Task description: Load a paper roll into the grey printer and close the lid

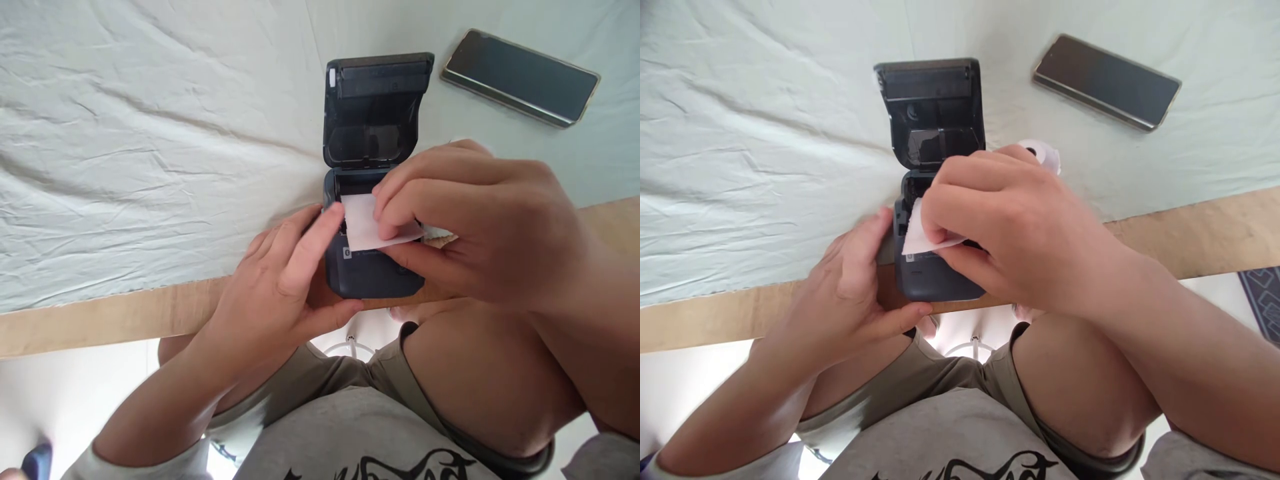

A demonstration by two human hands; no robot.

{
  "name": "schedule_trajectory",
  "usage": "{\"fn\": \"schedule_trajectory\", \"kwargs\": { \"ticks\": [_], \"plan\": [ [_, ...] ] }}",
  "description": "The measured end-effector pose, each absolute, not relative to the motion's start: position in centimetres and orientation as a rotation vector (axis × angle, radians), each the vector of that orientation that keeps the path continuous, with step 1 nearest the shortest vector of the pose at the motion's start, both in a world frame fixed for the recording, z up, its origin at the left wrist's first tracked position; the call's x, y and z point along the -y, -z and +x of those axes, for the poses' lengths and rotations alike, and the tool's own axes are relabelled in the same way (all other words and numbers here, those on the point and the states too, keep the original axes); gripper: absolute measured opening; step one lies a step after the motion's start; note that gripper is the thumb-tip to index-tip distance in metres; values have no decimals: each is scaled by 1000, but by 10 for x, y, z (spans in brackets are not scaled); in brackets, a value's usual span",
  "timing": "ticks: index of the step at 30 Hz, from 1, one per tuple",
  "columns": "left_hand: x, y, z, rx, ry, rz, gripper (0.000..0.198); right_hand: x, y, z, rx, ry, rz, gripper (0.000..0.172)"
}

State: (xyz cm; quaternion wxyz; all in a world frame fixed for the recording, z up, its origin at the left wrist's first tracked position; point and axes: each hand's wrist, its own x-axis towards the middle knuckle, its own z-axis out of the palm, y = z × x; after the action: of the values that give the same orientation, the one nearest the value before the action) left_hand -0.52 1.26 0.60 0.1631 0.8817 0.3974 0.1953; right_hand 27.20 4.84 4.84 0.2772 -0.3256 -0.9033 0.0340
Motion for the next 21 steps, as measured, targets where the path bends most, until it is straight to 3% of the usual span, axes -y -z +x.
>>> {"fn": "schedule_trajectory", "kwargs": {
  "ticks": [4, 9, 12, 14, 17, 21],
  "plan": [
    [-15, -11, -7, -1084, -482, 2556, 59, -48, -47, 280, 2470, -111, -836, 17],
    [-14, -13, -6, -1097, -476, 2526, 52, -49, -47, 285, 2465, -142, -824, 15],
    [-13, -12, -6, -1076, -518, 2533, 45, -54, -44, 287, 2305, 39, -982, 6],
    [-12, -11, -7, -1064, -529, 2530, 41, -57, -41, 290, 2241, 147, -1094, 13],
    [-12, -10, -7, -1069, -534, 2525, 39, -60, -34, 296, 2293, 121, -1207, 38],
    [-12, -11, -6, -1079, -507, 2524, 39, -60, -32, 297, 2314, 39, -1251, 38]
  ]
}}
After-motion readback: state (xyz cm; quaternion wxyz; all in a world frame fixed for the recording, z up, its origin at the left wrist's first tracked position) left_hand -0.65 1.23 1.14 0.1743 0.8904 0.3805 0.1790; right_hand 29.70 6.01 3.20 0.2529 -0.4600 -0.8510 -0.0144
